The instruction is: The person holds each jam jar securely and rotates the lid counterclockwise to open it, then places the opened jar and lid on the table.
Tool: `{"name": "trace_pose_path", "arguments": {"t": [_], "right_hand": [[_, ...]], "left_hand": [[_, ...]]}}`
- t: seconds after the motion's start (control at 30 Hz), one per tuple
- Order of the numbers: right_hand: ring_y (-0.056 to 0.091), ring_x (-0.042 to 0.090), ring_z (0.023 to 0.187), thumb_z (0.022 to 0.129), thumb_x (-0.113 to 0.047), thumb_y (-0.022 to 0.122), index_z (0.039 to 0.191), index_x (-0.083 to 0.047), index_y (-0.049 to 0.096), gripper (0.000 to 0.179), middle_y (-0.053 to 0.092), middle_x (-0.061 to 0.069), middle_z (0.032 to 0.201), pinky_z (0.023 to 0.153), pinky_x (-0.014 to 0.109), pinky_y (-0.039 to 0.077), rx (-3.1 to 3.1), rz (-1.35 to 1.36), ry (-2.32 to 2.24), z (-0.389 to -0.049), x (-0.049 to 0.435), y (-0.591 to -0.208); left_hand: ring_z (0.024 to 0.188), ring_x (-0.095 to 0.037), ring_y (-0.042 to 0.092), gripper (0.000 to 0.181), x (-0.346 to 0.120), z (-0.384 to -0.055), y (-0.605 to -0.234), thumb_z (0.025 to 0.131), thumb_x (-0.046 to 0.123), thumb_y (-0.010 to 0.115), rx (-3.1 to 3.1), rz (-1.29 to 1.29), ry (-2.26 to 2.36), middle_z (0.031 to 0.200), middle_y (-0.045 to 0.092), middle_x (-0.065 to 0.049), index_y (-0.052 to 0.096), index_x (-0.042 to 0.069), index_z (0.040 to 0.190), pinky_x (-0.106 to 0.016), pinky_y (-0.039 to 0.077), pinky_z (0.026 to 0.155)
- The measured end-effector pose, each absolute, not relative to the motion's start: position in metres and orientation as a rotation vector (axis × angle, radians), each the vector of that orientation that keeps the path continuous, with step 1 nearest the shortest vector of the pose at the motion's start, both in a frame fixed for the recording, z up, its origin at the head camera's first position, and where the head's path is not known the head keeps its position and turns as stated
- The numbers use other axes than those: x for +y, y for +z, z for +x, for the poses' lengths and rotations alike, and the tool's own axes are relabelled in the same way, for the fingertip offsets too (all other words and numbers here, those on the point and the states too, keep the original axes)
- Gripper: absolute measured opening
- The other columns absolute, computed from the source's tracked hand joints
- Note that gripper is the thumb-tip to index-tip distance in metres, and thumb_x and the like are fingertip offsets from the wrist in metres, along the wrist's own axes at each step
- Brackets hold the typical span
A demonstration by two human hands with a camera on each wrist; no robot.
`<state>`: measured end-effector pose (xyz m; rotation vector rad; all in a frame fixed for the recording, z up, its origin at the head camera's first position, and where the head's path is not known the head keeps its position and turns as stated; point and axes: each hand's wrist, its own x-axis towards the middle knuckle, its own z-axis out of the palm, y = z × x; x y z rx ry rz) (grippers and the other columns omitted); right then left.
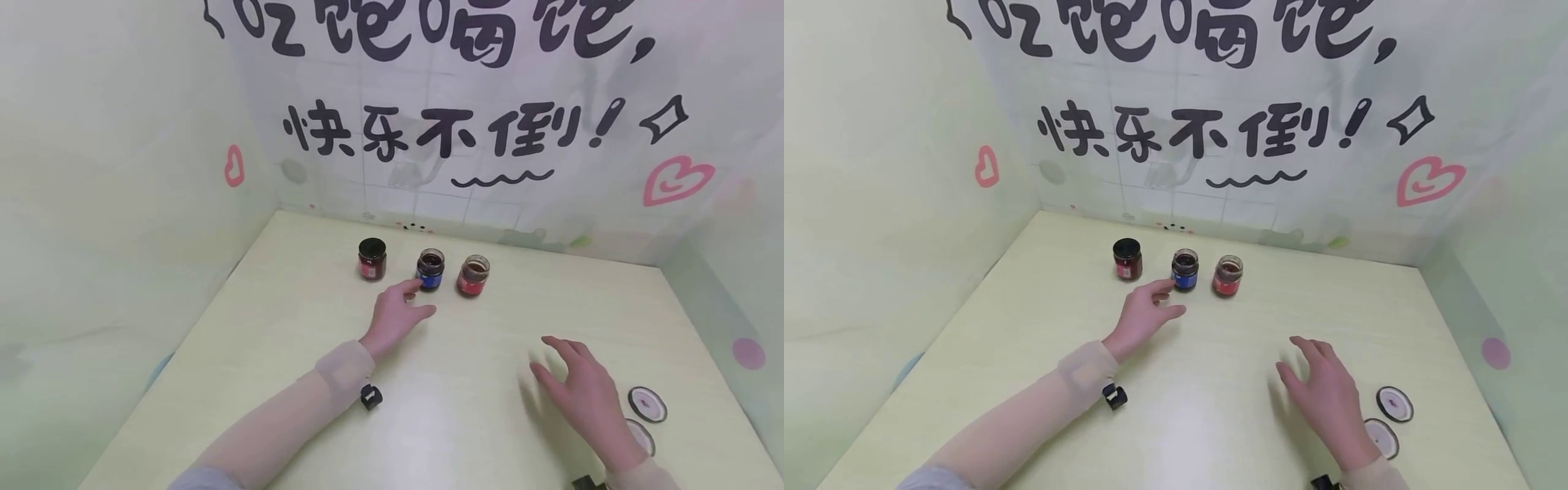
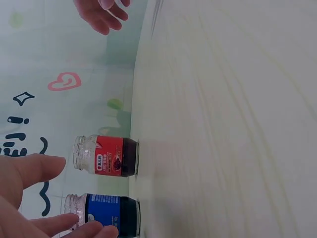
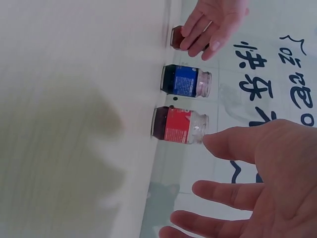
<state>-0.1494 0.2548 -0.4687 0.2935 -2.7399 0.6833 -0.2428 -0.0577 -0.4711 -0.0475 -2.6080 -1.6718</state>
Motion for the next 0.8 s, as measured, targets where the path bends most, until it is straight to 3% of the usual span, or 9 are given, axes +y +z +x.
{"name": "trace_pose_path", "arguments": {"t": [0.37, 0.8], "right_hand": [[0.062, 0.045, 0.108, 0.093, -0.029, 0.073, 0.133, -0.005, 0.061, 0.048, 0.060, 0.024, 0.126, 0.083, 0.062, 0.048, -2.730, 0.358, 0.746, -0.164, 0.237, -0.462], [0.062, 0.041, 0.108, 0.092, -0.026, 0.074, 0.131, -0.008, 0.063, 0.044, 0.061, 0.019, 0.125, 0.081, 0.060, 0.049, -2.692, 0.390, 0.776, -0.176, 0.219, -0.460]], "left_hand": [[0.120, -0.031, 0.060, 0.062, -0.077, -0.237, -0.472, 0.082, 0.021, 0.083, -2.553, 0.007, -1.669, 0.135, 0.062, -0.013, 0.060, 0.006, 0.138, -0.045, 0.048, 0.100], [0.120, -0.030, 0.059, 0.062, -0.095, -0.232, -0.474, 0.083, 0.021, 0.083, -2.516, 0.039, -1.661, 0.135, 0.062, -0.013, 0.059, 0.006, 0.138, -0.046, 0.047, 0.101]]}}
